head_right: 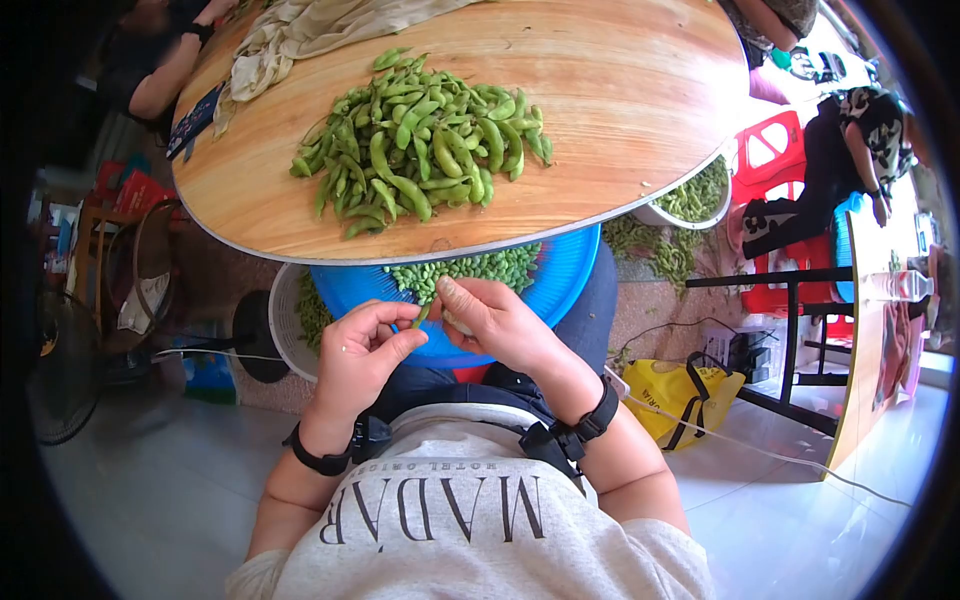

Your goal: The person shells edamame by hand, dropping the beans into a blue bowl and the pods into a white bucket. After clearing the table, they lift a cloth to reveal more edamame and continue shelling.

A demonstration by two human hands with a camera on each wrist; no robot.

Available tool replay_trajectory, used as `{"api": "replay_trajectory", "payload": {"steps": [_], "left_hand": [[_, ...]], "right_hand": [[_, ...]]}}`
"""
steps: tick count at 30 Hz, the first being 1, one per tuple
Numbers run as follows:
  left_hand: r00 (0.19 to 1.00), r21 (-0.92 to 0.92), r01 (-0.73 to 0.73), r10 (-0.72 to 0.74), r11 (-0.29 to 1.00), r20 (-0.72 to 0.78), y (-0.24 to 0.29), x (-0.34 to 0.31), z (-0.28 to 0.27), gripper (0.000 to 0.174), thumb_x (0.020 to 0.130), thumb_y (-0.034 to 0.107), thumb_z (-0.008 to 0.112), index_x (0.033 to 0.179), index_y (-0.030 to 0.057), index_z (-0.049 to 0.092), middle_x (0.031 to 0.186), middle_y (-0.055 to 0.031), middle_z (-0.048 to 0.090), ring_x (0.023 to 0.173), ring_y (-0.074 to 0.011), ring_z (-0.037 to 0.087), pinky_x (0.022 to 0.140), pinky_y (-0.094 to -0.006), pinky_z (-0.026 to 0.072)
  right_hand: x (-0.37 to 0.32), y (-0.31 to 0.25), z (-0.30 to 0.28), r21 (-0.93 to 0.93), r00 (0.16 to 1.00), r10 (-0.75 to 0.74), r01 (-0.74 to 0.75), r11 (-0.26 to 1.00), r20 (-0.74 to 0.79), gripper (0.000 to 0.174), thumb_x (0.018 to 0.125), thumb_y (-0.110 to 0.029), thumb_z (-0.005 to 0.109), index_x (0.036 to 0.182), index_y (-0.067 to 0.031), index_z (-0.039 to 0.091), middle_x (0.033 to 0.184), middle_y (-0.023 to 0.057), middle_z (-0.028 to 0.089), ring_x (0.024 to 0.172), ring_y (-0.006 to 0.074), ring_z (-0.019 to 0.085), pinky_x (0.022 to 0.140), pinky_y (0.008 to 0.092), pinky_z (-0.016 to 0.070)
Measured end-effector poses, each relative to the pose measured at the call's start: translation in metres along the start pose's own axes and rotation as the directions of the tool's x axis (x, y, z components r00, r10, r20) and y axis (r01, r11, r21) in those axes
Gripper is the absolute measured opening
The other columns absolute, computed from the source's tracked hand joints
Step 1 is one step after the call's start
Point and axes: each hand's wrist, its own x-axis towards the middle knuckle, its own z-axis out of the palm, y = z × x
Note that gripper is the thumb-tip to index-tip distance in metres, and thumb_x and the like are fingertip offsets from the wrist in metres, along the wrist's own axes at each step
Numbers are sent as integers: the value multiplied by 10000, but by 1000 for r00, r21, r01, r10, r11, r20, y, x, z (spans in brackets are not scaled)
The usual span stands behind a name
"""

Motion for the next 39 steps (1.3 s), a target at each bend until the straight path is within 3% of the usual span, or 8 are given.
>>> {"api": "replay_trajectory", "payload": {"steps": [8,13,16,18,24,30,38,39], "left_hand": [[989,211,-144,147,967,-2,4,-1,0,181,711,-9,685,881,-3,624,752,-19,562,541,-25,445,468,-166,361],[948,369,-289,319,883,-21,5,0,3,151,706,-19,675,841,-10,608,741,-54,576,523,-69,471,457,-192,380],[950,345,-253,299,904,-86,1,-2,10,117,713,-26,651,818,-13,602,739,-74,588,542,-109,517,460,-221,404],[953,348,-229,283,909,-112,4,-2,15,120,713,-28,643,825,-20,599,711,-72,583,523,-115,505,472,-233,404],[977,151,-131,153,980,-146,-20,1,22,99,766,-53,571,859,-44,603,714,-77,587,528,-121,549,451,-244,421],[999,93,-26,30,995,-45,-22,7,21,85,784,-45,547,839,-54,612,651,-60,574,478,-103,516,438,-229,401],[973,-455,178,-225,873,-52,-38,18,27,115,813,85,547,812,-17,599,670,-22,561,590,-71,457,543,-202,344],[969,-511,185,-243,840,-49,-42,19,28,119,809,92,553,832,-14,603,692,-21,569,604,-66,437,553,-203,324]], "right_hand": [[2,1,3,60,997,10,-14,998,76,389,942,-378,392,830,-32,531,593,-39,411,498,38,338,431,175,268],[2,2,10,-51,999,26,-28,998,-48,303,931,-317,447,806,-50,518,619,-37,440,537,44,378,453,183,311],[4,14,9,51,996,-81,83,995,-46,266,920,-276,475,786,-49,516,627,-38,444,558,50,401,473,199,337],[1,9,11,-72,989,-120,114,991,-87,273,915,-271,478,770,-43,517,617,-34,450,553,55,407,473,210,343],[9,18,10,-237,953,-260,219,946,-158,294,904,-252,484,750,-6,532,606,30,517,540,89,454,485,256,389],[5,18,7,-413,906,-379,277,868,-188,303,886,-229,503,715,21,510,619,154,552,554,214,528,548,343,439],[10,32,-1,-685,828,-552,345,642,-99,247,891,-205,498,750,-2,489,626,135,561,559,281,557,516,354,425],[10,32,-2,-630,833,-545,371,682,-100,244,890,-209,499,760,-2,490,634,136,564,563,278,561,516,354,425]]}}
